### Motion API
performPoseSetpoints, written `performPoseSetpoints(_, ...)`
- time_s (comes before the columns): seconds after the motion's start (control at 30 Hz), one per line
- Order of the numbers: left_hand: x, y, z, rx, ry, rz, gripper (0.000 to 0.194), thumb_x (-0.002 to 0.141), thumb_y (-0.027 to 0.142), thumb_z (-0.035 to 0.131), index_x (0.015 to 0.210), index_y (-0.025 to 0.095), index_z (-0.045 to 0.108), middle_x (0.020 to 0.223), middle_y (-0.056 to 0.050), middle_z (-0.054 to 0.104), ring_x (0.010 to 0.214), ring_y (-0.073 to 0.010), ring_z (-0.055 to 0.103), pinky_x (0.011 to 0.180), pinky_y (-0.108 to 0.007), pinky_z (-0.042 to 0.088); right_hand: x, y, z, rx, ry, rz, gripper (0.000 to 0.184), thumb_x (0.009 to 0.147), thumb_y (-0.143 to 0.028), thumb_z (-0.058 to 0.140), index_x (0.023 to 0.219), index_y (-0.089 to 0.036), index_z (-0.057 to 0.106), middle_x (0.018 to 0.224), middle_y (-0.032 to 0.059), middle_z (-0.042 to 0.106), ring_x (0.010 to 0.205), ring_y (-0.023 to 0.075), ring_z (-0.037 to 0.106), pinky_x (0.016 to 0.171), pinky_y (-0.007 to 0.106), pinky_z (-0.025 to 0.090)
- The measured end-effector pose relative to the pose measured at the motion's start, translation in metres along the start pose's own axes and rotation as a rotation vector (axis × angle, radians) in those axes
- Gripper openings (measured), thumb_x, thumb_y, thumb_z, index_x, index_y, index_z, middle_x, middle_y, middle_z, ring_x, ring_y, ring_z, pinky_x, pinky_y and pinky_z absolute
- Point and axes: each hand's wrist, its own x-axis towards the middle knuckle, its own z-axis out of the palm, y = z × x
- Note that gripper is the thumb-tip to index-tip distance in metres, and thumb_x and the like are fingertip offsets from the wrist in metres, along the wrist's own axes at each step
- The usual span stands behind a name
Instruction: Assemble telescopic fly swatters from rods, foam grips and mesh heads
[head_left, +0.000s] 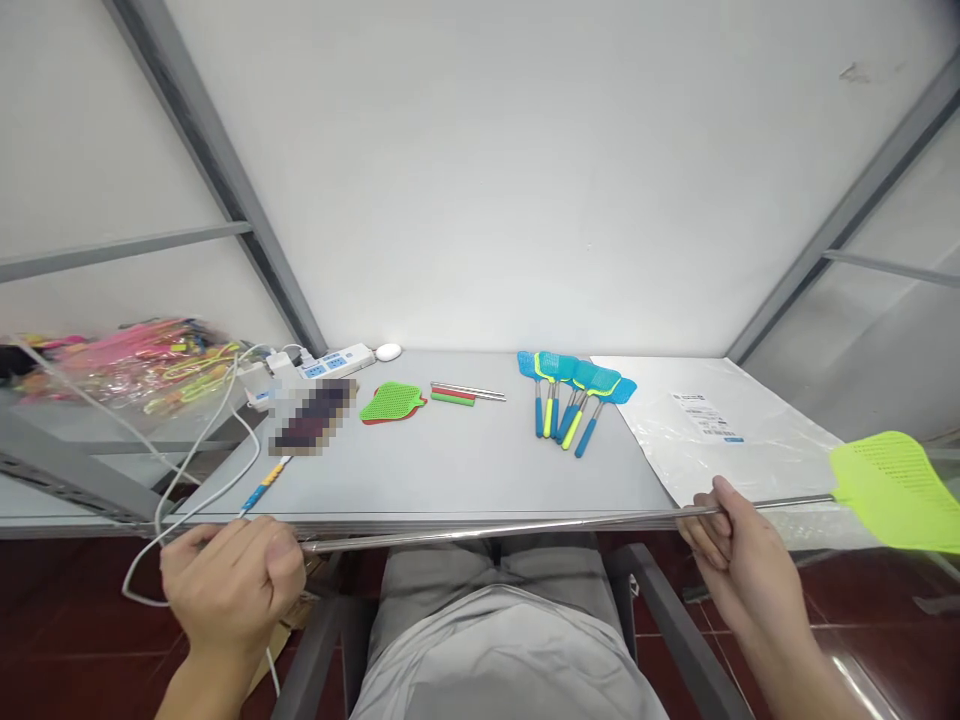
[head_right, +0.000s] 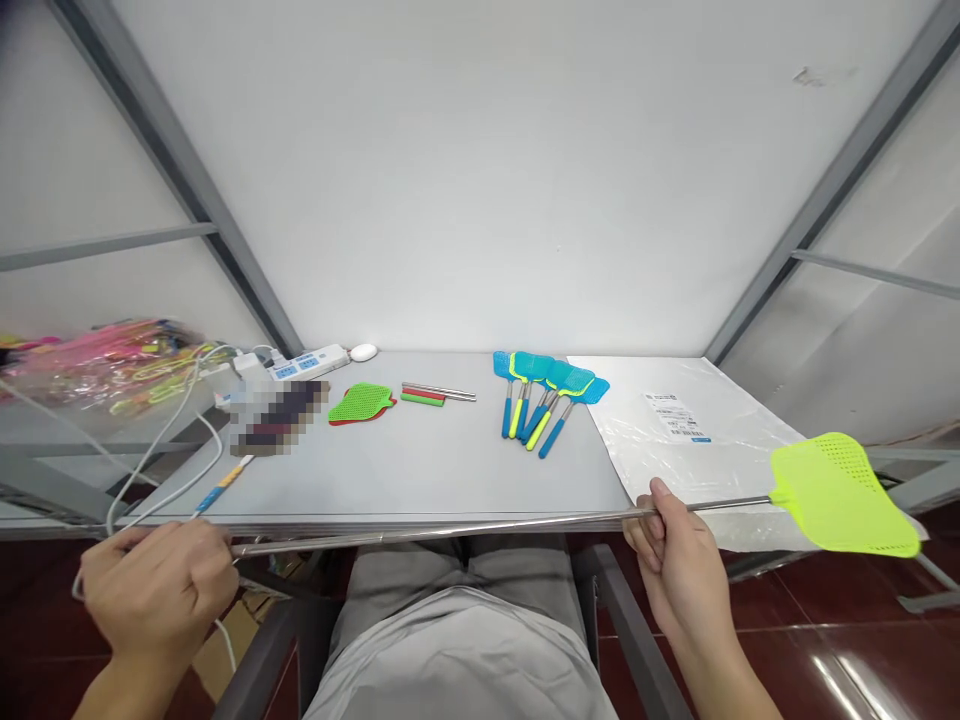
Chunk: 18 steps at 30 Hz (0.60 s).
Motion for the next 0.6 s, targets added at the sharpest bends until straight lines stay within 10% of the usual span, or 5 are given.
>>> performPoseSetpoints(0.17, 0.009, 0.037, 0.013, 0.077, 0.06, 0.278, 0.022, 0.076, 0.011, 0.05, 0.058, 0.022, 0.045, 0.046, 0.004, 0.047, 0.046, -0.0145, 0.041, 0.066, -0.033, 0.034, -0.008, 0.024, 0.022, 0.122, 0.036, -0.037, 0.042, 0.089, -0.036, 0.059, 0.057, -0.021, 0.036, 0.052, -0.0067, 0.031, 0.047, 0.0094, 0.026, 0.048, 0.026, 0.03)
performPoseSetpoints(0.6, 0.094, 0.121, 0.031, 0.148, 0.01, 0.089, 0.036, 0.085, 0.023, 0.055, 0.05, 0.02, 0.048, 0.044, 0.002, 0.051, 0.045, -0.0134, 0.042, 0.066, -0.034, 0.029, -0.009, 0.037, 0.103, 0.176, -0.142, -0.054, 0.042, 0.091, -0.04, 0.054, 0.059, -0.021, 0.034, 0.052, -0.0081, 0.028, 0.046, 0.0081, 0.023, 0.046, 0.025, 0.024)
